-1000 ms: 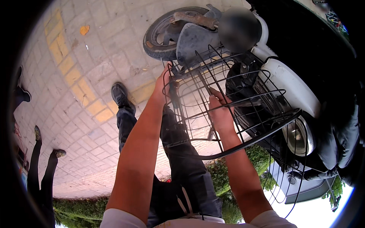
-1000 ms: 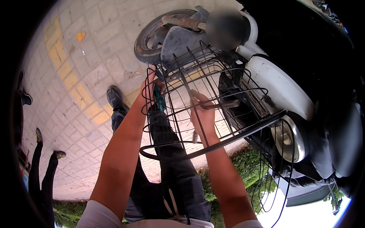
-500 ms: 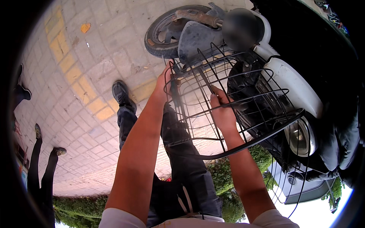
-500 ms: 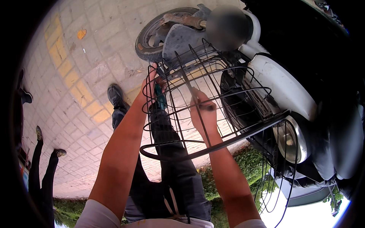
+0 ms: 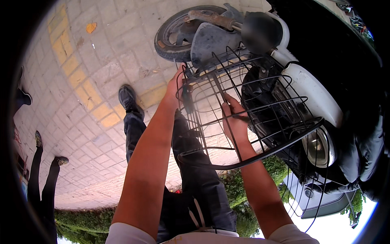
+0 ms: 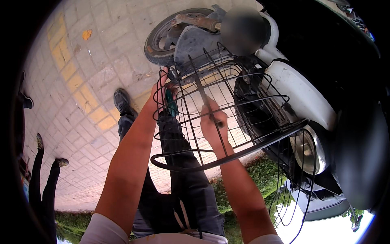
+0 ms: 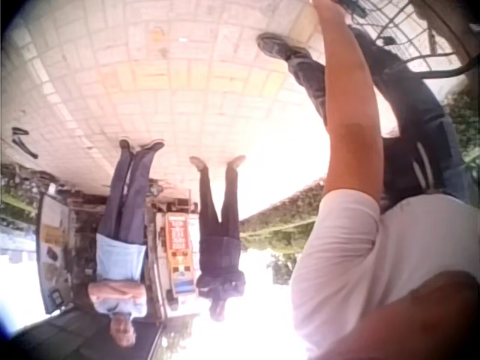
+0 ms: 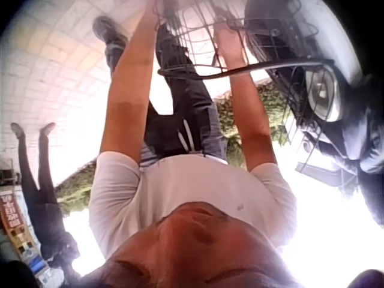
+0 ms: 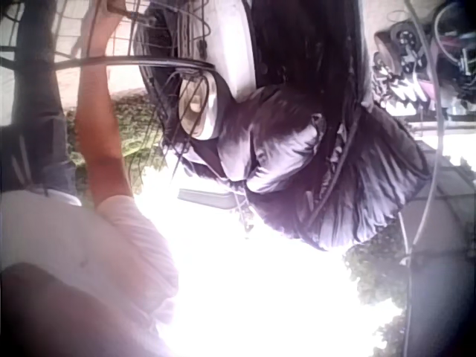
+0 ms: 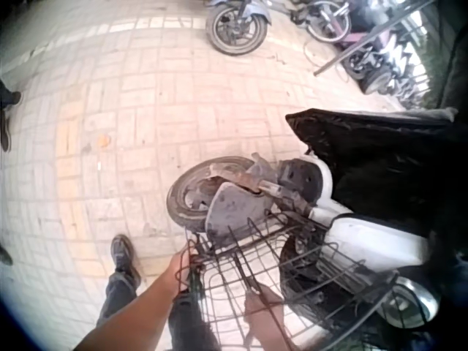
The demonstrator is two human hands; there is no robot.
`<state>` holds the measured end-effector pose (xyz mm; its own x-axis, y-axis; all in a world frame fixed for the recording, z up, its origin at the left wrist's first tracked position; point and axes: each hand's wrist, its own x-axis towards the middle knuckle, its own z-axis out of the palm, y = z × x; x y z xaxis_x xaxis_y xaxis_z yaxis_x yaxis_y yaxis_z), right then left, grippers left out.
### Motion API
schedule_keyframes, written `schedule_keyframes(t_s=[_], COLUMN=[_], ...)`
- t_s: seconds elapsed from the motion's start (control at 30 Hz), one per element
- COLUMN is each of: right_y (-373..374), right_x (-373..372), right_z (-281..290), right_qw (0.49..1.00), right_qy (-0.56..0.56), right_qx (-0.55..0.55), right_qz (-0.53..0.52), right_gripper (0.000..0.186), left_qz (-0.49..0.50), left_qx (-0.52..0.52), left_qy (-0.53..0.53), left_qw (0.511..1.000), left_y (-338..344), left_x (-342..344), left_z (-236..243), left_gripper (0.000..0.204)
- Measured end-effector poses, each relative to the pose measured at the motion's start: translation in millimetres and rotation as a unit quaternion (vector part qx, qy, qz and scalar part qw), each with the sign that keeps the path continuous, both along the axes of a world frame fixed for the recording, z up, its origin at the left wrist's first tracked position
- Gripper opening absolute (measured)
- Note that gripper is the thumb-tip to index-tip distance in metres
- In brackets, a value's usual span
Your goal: The person uses a screwdriver to loosen a wire from a metal basket on a scooter, then selects a bolt from a bin of parts and uses a wrench to tighten a fastener on the front wheel of another scooter.
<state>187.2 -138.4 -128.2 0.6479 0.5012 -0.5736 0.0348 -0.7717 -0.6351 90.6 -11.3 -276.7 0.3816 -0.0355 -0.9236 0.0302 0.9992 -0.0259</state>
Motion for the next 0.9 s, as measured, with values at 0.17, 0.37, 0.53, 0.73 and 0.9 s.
schedule_keyframes(t_s=[0.17,0.37,0.53,0.73,0.9], right_y=[-6.4,0.8,-12.7,22.2,-2.5], right_x=[3.8,-5.6,3.2,9.3,12.7], right_z=[-0.2,9.4,0.8,22.9,5.7], right_qw=[0.997,0.898,0.704,0.838,0.991], right_qy=[0.06,0.303,0.508,0.362,-0.09], right_qx=[0.014,0.095,0.221,0.06,0.016], right_qz=[-0.044,-0.306,-0.444,-0.404,0.098], right_gripper=[0.032,0.036,0.033,0.023,0.026], left_qz=[0.007,0.011,0.024,0.027,0.022], left_qx=[-0.001,0.007,0.001,0.001,0.019], left_qy=[-0.011,-0.014,-0.028,-0.027,-0.01], left_qw=[1.0,1.0,0.999,0.999,1.0], left_y=[1.8,2.9,1.7,0.7,-1.8], left_x=[-0.8,0.5,1.0,0.0,3.5], left_z=[0.6,1.9,3.3,2.1,-2.1], left_gripper=[0.053,0.049,0.049,0.05,0.054])
